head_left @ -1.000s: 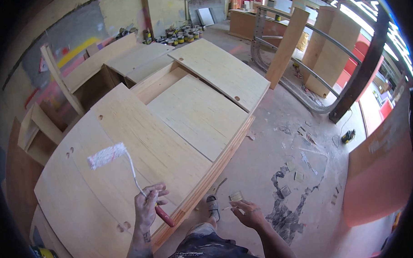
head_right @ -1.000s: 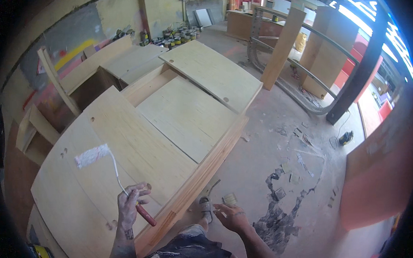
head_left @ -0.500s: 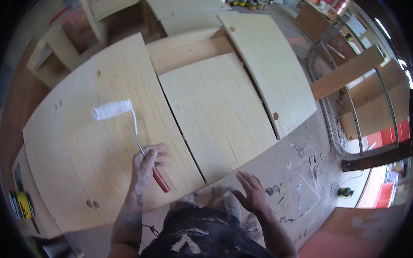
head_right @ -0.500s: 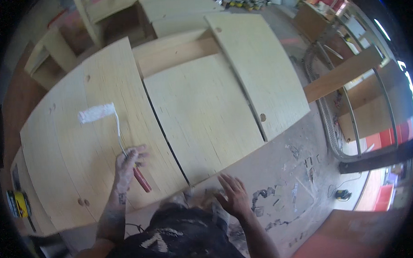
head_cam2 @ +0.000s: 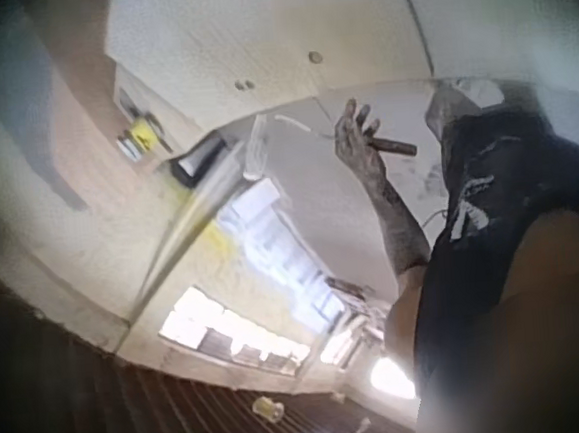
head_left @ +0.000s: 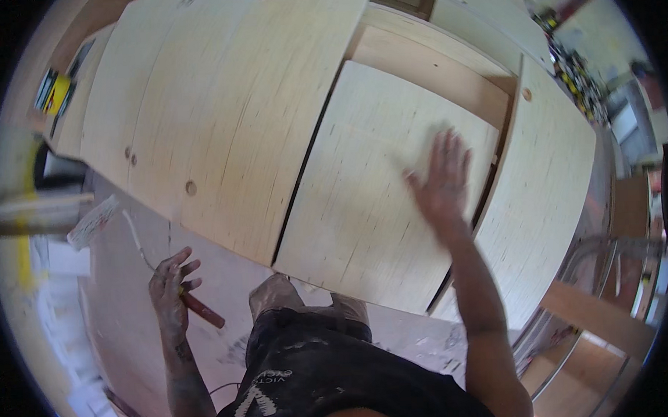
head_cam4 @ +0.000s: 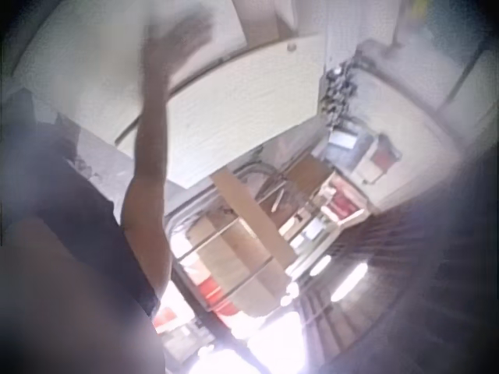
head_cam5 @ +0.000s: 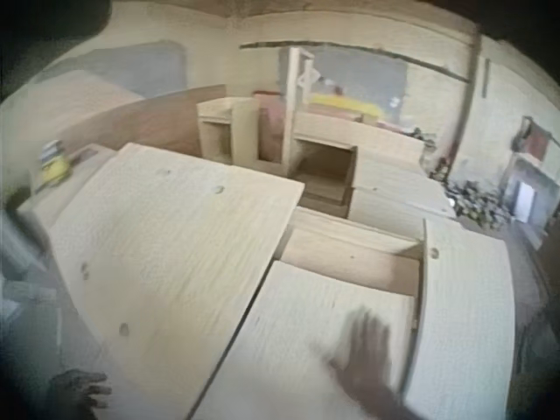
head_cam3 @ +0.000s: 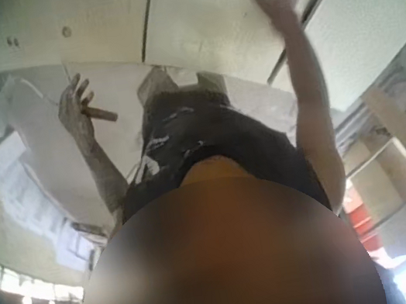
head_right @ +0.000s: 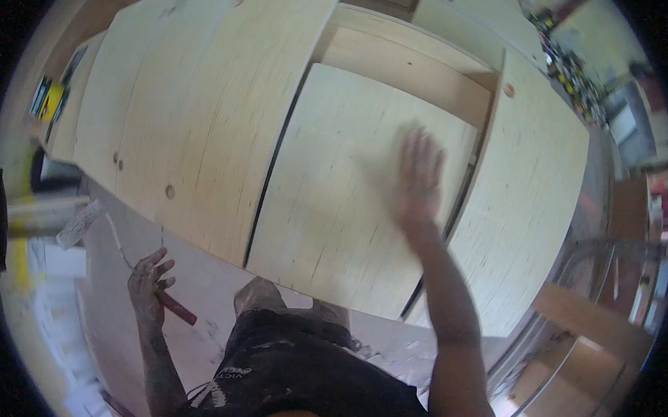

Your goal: Applying white paint to wooden cabinet panels using a roller.

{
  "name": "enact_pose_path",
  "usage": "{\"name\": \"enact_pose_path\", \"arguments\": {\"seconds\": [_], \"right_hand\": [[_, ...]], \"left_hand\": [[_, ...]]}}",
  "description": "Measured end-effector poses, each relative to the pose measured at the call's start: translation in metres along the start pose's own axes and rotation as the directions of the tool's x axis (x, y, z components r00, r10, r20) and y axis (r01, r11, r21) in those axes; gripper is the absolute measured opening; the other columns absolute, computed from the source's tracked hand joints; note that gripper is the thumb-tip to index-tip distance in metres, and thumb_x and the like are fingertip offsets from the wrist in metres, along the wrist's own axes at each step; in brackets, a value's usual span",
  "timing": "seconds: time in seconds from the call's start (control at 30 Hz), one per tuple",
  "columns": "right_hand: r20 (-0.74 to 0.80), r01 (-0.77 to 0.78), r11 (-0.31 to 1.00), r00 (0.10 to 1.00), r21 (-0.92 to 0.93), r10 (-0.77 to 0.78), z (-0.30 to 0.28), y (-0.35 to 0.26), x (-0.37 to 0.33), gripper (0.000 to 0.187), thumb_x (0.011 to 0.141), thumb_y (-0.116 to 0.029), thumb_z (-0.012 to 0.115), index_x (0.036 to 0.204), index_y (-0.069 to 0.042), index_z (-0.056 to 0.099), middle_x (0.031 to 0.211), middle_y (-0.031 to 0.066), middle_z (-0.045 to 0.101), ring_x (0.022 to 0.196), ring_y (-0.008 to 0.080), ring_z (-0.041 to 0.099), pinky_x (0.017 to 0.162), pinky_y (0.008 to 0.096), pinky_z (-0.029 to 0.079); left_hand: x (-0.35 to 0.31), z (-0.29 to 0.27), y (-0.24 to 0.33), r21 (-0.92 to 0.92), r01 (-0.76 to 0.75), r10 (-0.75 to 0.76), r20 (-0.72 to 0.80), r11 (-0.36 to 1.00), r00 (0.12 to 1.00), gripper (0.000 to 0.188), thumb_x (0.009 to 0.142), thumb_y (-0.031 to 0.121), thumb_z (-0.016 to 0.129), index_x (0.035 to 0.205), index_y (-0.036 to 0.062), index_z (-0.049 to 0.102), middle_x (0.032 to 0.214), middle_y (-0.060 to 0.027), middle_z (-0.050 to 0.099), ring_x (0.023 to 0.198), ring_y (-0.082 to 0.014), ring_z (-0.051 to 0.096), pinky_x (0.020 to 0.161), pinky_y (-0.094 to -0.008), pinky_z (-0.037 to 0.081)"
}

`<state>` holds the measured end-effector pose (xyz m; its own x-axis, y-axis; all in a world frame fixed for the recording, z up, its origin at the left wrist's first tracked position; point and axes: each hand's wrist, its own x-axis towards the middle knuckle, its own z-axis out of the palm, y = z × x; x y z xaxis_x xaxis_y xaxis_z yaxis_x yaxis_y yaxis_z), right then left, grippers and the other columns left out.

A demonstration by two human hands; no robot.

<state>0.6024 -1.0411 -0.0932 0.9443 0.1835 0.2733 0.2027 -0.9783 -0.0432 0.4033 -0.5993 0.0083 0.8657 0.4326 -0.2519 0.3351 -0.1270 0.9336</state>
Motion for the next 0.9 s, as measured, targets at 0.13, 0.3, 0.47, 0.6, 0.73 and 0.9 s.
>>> {"name": "enact_pose_path", "arguments": {"seconds": [0.13, 0.3, 0.47, 0.6, 0.73, 0.9], "right_hand": [[0.116, 0.354, 0.709, 0.845, 0.610, -0.522, 0.024, -0.129, -0.117, 0.095, 0.085, -0.051, 0.063, 0.152, 0.002, 0.020, 0.157, 0.0242, 0.023, 0.146, 0.0396, 0.021, 0.118, 0.0577, 0.009], [-0.094, 0.518, 0.112, 0.354, 0.848, -0.930, -0.006, -0.162, -0.107, 0.077, 0.089, -0.035, 0.063, 0.150, -0.003, 0.028, 0.153, 0.0159, 0.036, 0.140, 0.0381, 0.035, 0.118, 0.0528, 0.019], [-0.047, 0.349, 0.927, 0.937, 0.134, -0.346, 0.053, -0.073, 0.092, 0.076, 0.100, -0.041, 0.046, 0.151, 0.007, 0.016, 0.160, 0.0225, 0.015, 0.149, 0.0368, 0.012, 0.119, 0.0541, 0.009], [0.124, 0.393, 0.916, 0.916, -0.078, -0.383, 0.038, -0.099, 0.070, 0.094, 0.095, -0.062, 0.040, 0.152, 0.006, 0.011, 0.160, 0.0254, 0.010, 0.150, 0.0358, 0.008, 0.119, 0.0540, 0.001], [0.163, 0.611, 0.724, 0.717, 0.320, -0.677, 0.039, -0.163, -0.118, 0.096, 0.093, -0.060, 0.046, 0.152, 0.006, 0.011, 0.159, 0.0245, 0.016, 0.148, 0.0376, 0.016, 0.120, 0.0544, 0.003], [0.369, 0.507, 0.311, -0.014, 0.804, -0.929, -0.055, -0.177, -0.265, 0.046, 0.095, -0.053, 0.047, 0.122, -0.020, 0.066, 0.115, 0.0153, 0.065, 0.117, 0.0362, 0.056, 0.104, 0.0468, 0.041]], "left_hand": [[-0.067, -0.002, -0.016, -0.086, 0.026, -0.044, -0.224, 0.996, 0.974, 0.038, 0.098, 0.030, 0.055, 0.119, -0.0014, 0.059, 0.126, -0.0190, 0.061, 0.104, -0.0266, 0.066, 0.072, -0.0310, 0.057], [-0.138, -0.008, -0.041, -0.118, 0.010, -0.052, -0.367, 0.993, 0.929, 0.040, 0.098, 0.032, 0.055, 0.121, -0.0003, 0.058, 0.129, -0.0178, 0.060, 0.108, -0.0246, 0.063, 0.074, -0.0290, 0.055], [-0.211, -0.014, -0.072, -0.152, 0.028, -0.102, -0.504, 0.988, 0.857, 0.039, 0.099, 0.032, 0.052, 0.120, 0.0000, 0.059, 0.129, -0.0167, 0.060, 0.108, -0.0246, 0.064, 0.075, -0.0302, 0.054], [-0.268, -0.023, -0.106, -0.213, 0.027, -0.141, -0.539, 0.977, 0.830, 0.038, 0.099, 0.031, 0.052, 0.120, 0.0001, 0.060, 0.129, -0.0164, 0.060, 0.107, -0.0242, 0.064, 0.074, -0.0309, 0.054], [-0.313, -0.026, -0.130, -0.241, -0.048, -0.098, -0.561, 0.969, 0.822, 0.036, 0.100, 0.026, 0.052, 0.120, -0.0033, 0.058, 0.127, -0.0200, 0.060, 0.104, -0.0257, 0.066, 0.073, -0.0300, 0.056], [-0.337, -0.027, -0.138, -0.271, -0.089, -0.064, -0.509, 0.958, 0.858, 0.039, 0.100, 0.028, 0.051, 0.123, -0.0023, 0.058, 0.129, -0.0176, 0.060, 0.106, -0.0256, 0.065, 0.075, -0.0331, 0.055]]}}
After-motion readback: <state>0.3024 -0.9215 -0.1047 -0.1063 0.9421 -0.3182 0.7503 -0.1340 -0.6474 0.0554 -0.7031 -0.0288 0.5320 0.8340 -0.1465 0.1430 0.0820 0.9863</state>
